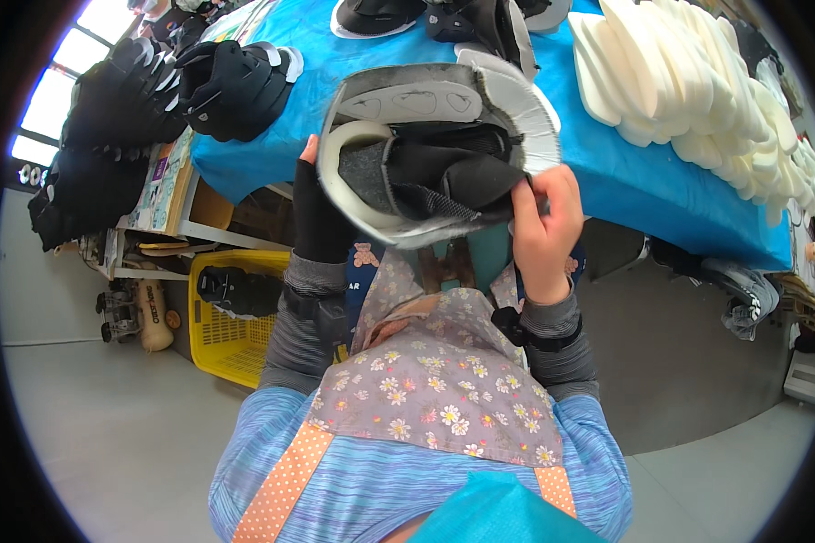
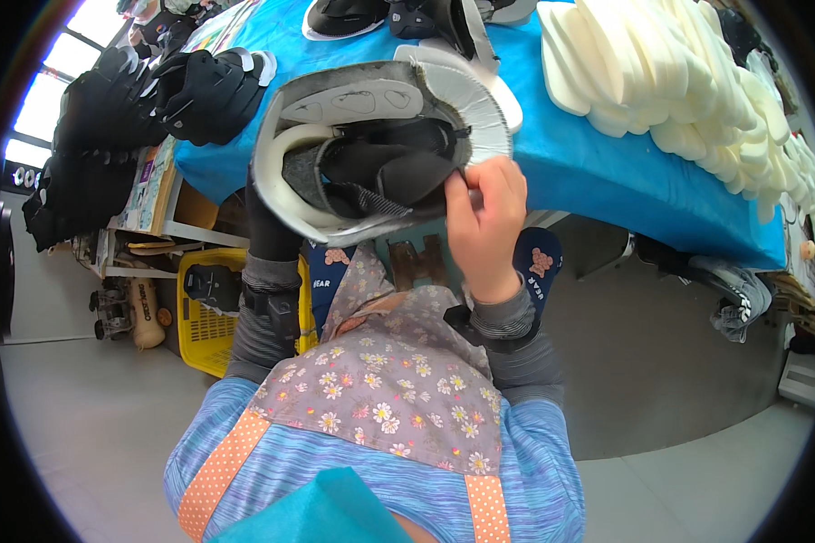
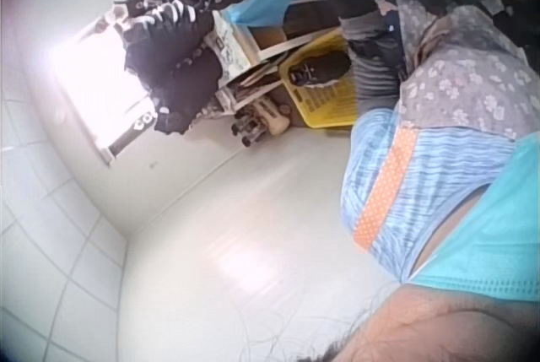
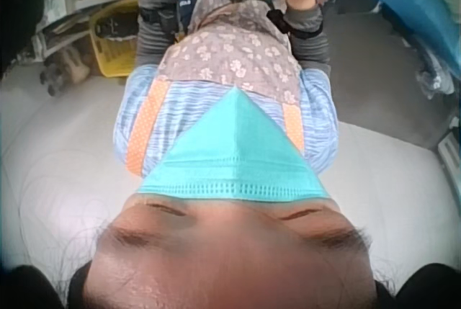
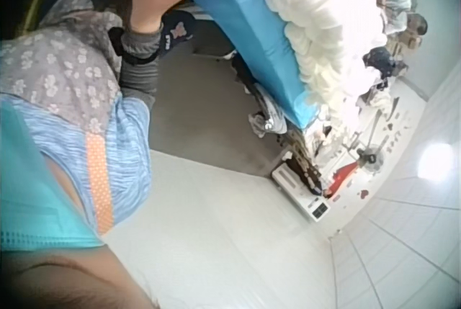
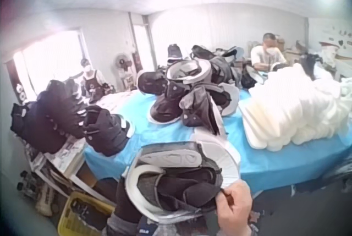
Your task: Insert foam padding into the ankle collar and tongue area of a shoe upper.
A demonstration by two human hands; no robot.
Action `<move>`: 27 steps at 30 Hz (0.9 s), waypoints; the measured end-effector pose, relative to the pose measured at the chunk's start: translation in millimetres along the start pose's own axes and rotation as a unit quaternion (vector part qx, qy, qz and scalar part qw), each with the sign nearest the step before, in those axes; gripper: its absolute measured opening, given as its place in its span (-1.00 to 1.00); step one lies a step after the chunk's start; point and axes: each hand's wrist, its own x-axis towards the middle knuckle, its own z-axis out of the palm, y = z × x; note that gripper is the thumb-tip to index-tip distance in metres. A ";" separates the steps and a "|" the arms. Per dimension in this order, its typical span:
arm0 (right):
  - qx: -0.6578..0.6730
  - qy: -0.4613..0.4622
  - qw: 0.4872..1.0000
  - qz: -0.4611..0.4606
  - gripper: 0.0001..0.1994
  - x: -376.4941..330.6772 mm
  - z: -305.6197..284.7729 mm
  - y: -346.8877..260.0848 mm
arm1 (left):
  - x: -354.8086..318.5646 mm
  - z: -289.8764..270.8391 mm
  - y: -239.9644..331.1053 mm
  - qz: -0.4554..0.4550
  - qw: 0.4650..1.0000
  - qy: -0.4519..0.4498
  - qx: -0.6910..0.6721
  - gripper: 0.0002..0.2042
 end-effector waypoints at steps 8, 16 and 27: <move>-0.161 -0.213 0.920 -0.286 -0.85 22.5 0.3 -5.2 | -12.2 25.4 26.9 -0.195 0.918 0.057 -0.341 -0.50; 0.173 0.077 0.944 0.270 -0.88 15.7 -8.3 37.8 | -14.0 8.1 1.1 -0.203 0.903 0.015 -0.378 -0.45; 0.098 -0.100 0.990 -0.027 -0.92 6.1 -4.6 -45.8 | -22.3 11.1 19.0 -0.148 0.891 -0.054 -0.427 -0.42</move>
